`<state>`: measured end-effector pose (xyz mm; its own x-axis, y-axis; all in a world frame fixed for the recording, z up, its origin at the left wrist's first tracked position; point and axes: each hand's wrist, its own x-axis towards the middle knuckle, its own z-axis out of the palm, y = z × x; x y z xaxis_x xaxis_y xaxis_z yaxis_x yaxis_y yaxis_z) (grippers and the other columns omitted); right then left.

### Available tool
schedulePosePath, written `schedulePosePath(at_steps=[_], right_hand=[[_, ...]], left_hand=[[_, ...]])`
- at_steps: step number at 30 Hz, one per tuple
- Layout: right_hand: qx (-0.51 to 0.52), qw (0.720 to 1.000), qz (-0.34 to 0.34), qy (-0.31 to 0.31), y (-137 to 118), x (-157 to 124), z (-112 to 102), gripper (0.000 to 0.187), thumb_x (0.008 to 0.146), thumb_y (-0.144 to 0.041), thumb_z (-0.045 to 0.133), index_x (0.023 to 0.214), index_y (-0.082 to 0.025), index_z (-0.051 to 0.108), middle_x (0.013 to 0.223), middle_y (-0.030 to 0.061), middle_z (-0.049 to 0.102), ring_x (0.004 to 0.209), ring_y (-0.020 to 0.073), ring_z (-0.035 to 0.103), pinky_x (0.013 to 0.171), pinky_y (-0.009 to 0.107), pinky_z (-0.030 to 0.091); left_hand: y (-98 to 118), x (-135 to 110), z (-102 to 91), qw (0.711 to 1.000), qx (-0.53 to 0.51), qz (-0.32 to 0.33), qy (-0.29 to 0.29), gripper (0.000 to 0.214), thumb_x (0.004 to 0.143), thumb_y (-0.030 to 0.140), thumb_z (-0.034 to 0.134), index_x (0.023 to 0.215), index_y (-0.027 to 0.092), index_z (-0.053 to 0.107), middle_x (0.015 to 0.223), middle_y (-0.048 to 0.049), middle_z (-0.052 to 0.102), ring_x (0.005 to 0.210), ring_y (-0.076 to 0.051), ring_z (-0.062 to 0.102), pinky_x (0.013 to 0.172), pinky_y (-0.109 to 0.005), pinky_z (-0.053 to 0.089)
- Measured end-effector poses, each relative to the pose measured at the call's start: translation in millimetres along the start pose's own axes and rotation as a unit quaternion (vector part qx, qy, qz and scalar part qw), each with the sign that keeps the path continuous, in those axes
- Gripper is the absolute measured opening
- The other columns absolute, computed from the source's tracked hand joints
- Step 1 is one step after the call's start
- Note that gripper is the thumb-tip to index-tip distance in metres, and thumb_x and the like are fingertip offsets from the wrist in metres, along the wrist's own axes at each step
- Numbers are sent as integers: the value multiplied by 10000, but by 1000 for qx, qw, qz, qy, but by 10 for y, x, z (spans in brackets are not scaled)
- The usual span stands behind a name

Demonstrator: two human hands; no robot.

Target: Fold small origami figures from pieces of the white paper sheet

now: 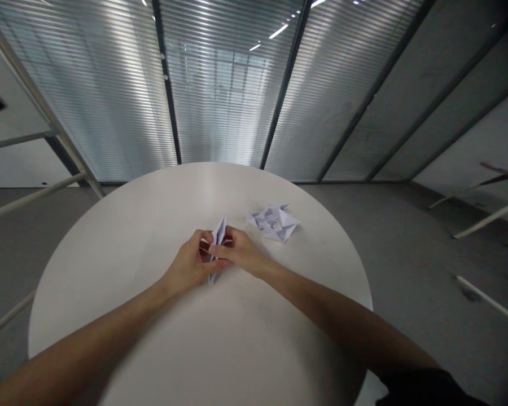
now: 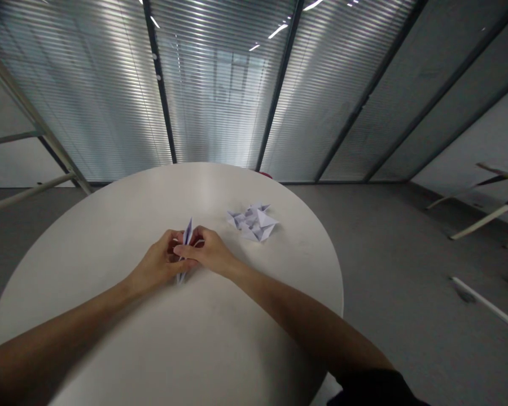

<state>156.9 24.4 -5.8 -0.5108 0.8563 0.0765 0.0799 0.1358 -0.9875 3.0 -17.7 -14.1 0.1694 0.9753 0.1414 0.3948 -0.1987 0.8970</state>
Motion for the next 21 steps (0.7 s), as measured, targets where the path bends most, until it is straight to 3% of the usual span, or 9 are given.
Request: schedulePosePath(at_steps=[2, 5, 8, 10, 15, 19, 21], right_hand=[[19, 1000, 3, -23, -18, -10, -18, 366, 627, -367, 752, 859, -172, 547, 770, -5, 616, 663, 126, 588, 611, 250, 481], [21, 1000, 8, -8, -36, -14, -41, 397, 594, -335, 767, 869, -183, 525, 793, -3, 621, 677, 134, 597, 616, 259, 493], [27, 999, 7, 29, -24, -4, -41, 339, 633, -291, 705, 887, -197, 501, 864, 7, 623, 706, 144, 614, 608, 262, 504], [-8, 996, 1, 85, 8, 8, -15, 287, 652, -227, 635, 897, -206, 488, 861, -3, 618, 708, 141, 610, 604, 254, 499], [-144, 962, -8, 233, 90, 30, 132, 233, 643, -221, 597, 851, -212, 493, 693, -41, 586, 620, 134, 559, 561, 233, 444], [-142, 945, 21, 293, 88, 28, 243, 158, 678, -308, 601, 754, -209, 504, 670, -27, 595, 605, 140, 551, 544, 240, 414], [-161, 938, 25, 305, 83, 23, 266, 133, 682, -298, 592, 737, -211, 508, 659, -28, 589, 611, 142, 546, 557, 242, 410]], left_hand=[[-37, 7, -14, 998, -63, -11, -21, 465, 680, 343, 717, 990, 212, 397, 976, -44, 635, 821, -167, 624, 641, -277, 493], [-103, 35, -29, 992, -122, -24, -29, 518, 635, 297, 755, 984, 218, 381, 1002, -53, 636, 847, -177, 635, 648, -279, 503], [-147, 69, -27, 989, -146, -27, -9, 501, 649, 300, 745, 965, 220, 365, 1042, -64, 626, 805, -168, 640, 632, -285, 508], [-146, 74, -19, 992, -125, -6, 26, 425, 698, 317, 703, 938, 219, 366, 1161, -86, 584, 824, -158, 633, 662, -299, 514], [-50, 3, 11, 989, 89, 83, 80, 203, 786, 244, 564, 892, 209, 394, 1246, -93, 524, 871, -160, 609, 808, -352, 494], [35, -42, 14, 939, 291, 137, 120, 119, 772, 195, 531, 852, 201, 444, 1277, -110, 490, 959, -218, 595, 806, -362, 473], [46, -36, 2, 908, 369, 145, 132, 40, 798, 210, 502, 801, 199, 463, 1153, -103, 563, 879, -215, 605, 742, -341, 463]])
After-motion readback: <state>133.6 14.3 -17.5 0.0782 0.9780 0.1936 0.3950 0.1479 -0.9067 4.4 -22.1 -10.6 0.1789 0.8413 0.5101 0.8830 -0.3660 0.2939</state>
